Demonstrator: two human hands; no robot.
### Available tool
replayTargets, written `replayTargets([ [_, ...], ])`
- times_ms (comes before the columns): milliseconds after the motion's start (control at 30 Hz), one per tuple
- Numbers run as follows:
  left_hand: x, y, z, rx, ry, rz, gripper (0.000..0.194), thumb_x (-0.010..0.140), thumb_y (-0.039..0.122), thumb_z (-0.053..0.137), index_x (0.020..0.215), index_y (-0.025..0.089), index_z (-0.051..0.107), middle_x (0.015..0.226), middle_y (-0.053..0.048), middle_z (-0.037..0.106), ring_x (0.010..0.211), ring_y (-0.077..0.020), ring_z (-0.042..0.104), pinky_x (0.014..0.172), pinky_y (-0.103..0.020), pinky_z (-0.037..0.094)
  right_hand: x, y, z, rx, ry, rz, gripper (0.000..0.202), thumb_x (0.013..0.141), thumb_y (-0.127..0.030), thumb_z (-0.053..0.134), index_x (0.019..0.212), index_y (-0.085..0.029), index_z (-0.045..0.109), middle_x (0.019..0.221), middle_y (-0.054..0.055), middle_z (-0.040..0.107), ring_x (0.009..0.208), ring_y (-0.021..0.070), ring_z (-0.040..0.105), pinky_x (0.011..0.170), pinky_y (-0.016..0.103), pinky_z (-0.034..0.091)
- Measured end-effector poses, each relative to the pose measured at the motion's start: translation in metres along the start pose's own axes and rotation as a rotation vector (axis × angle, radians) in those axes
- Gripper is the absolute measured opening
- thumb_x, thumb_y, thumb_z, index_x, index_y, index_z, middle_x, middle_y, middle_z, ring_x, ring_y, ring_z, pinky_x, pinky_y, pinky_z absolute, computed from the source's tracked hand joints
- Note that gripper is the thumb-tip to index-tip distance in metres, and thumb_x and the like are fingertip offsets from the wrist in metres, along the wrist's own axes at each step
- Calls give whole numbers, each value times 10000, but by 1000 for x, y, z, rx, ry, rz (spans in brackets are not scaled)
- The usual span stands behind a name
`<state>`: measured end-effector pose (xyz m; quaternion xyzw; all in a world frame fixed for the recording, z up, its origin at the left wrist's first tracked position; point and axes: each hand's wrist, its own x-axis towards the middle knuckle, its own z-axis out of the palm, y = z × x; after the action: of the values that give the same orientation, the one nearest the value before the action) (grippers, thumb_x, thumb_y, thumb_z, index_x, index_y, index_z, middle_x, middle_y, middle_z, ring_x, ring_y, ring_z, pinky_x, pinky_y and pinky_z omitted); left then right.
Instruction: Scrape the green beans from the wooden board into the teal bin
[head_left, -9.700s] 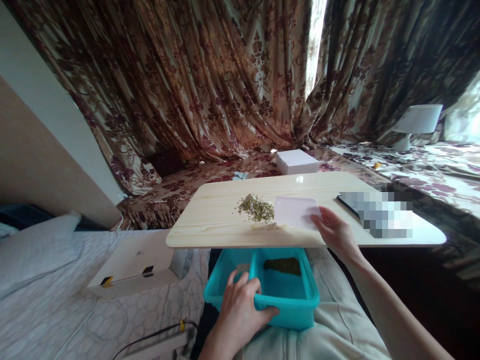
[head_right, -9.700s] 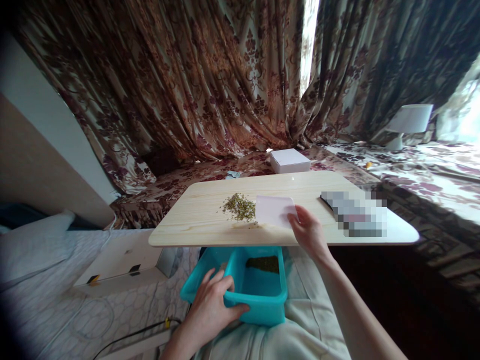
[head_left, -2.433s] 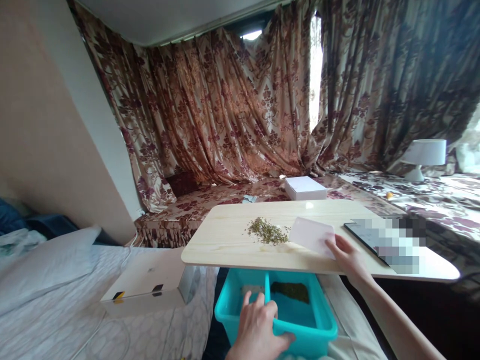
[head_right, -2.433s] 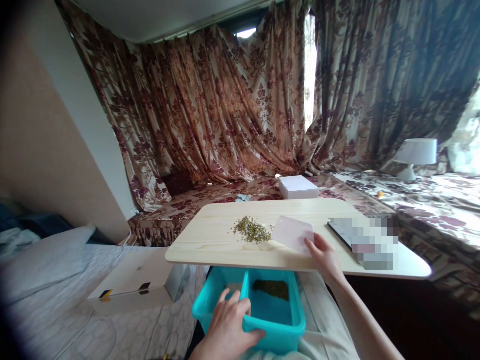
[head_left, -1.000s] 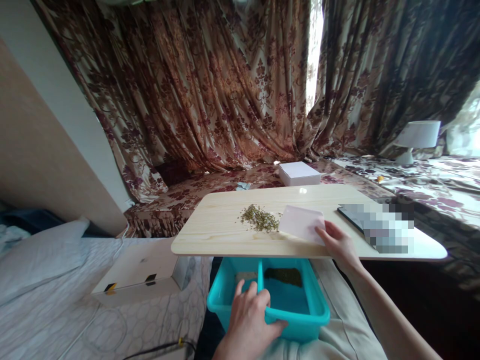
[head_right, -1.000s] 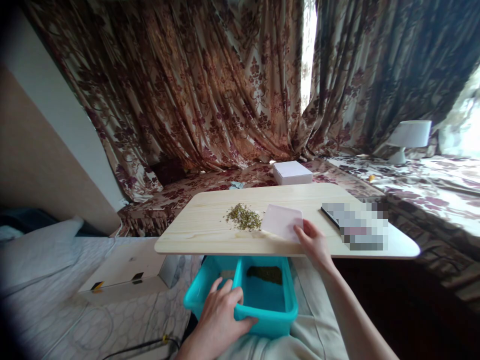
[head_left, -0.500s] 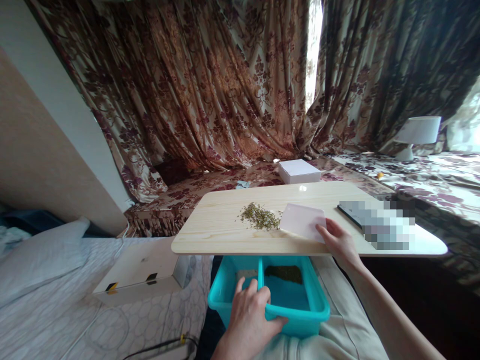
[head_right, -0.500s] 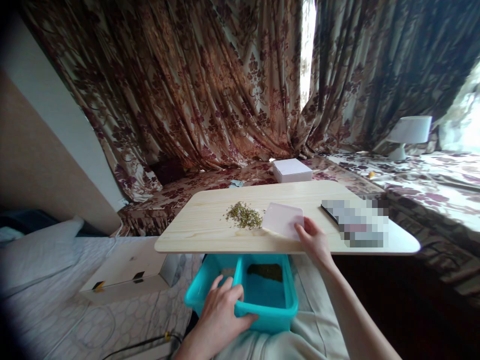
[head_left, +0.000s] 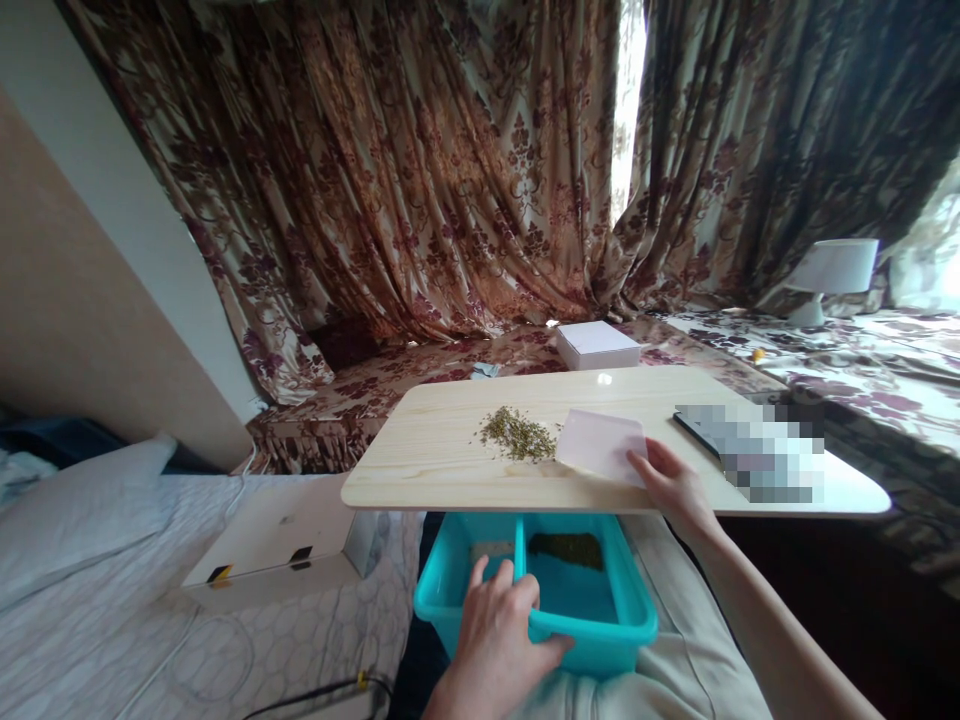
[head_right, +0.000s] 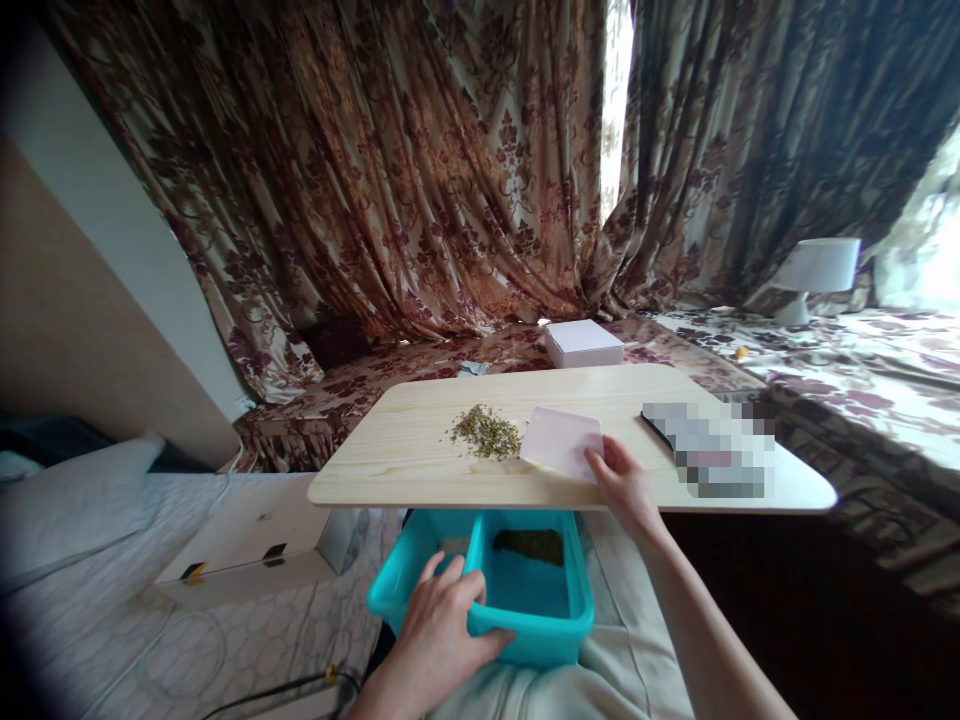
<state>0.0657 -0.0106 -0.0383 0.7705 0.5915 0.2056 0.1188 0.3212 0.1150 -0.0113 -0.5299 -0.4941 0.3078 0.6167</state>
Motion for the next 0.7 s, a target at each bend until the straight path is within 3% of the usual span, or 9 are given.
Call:
replayTargets([
  [233,0,-2,2,-2,9,9,298,634,383,813,683,233,560,759,20,561,846,-222,606,1081,-495,329,1,3,-1,-16,-10,-3,384,694,-469,697,966,-198,687,1062,102,763,993,284,705,850,395,557],
  [700,-1,-1,1,9,18,11,304,630,378,822,687,233,561,756,24,565,834,-215,613,1078,-496,338,-2,-7,0,-21,-38,3,356,691,-437,700,952,-195,697,996,96,773,993,287,702,858,397,552],
])
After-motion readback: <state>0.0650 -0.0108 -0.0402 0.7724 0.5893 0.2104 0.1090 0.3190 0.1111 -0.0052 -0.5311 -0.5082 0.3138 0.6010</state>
